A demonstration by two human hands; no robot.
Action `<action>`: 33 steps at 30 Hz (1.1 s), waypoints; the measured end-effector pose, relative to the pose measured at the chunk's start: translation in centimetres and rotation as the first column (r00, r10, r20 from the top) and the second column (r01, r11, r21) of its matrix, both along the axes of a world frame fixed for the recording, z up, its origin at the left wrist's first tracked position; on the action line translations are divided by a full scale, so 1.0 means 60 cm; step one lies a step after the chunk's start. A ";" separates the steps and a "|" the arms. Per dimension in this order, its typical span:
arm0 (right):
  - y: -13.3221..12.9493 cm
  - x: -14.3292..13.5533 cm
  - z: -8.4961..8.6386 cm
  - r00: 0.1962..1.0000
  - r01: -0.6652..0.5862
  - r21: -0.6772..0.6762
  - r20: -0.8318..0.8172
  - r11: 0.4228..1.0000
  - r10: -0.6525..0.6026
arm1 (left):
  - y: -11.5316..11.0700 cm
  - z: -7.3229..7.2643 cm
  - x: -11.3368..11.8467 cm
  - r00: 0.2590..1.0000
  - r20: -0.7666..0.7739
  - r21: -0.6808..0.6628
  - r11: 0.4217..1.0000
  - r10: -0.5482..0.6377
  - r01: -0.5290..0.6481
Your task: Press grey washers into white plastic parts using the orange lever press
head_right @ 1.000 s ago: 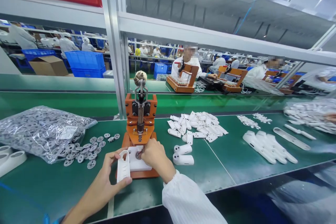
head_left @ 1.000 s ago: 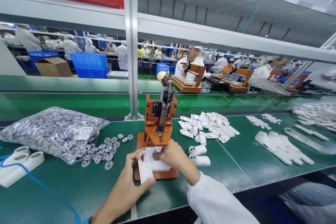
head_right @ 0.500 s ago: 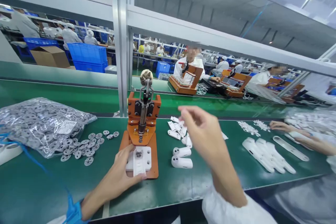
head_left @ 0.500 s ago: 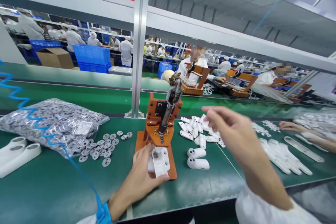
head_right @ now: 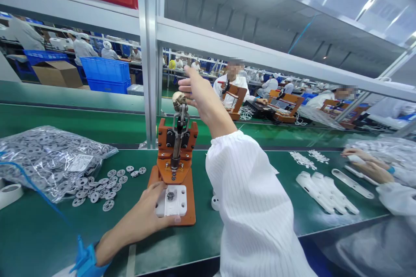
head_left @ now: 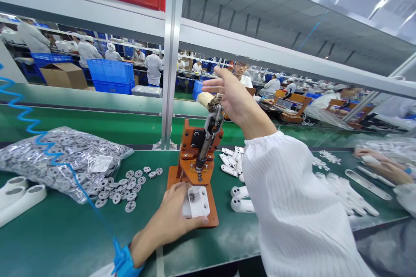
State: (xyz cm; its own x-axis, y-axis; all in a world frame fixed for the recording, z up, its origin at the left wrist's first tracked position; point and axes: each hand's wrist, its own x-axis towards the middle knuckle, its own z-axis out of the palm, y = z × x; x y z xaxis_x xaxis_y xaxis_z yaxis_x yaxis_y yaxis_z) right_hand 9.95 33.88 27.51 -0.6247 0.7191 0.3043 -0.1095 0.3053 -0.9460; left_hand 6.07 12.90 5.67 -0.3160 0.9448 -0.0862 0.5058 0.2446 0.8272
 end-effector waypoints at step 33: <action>-0.190 0.076 -0.162 0.773 0.156 0.511 -0.596 0.845 0.218 | -0.002 -0.043 0.007 0.999 -0.036 0.203 0.979 -0.024 0.031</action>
State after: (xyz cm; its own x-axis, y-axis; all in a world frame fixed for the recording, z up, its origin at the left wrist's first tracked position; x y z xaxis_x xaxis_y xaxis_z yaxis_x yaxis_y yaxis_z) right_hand 14.53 22.45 17.76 -0.1837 0.3235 0.9282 -0.6189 0.6956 -0.3649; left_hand 6.50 12.75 3.08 -0.2888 0.9500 0.1186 0.5378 0.0585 0.8410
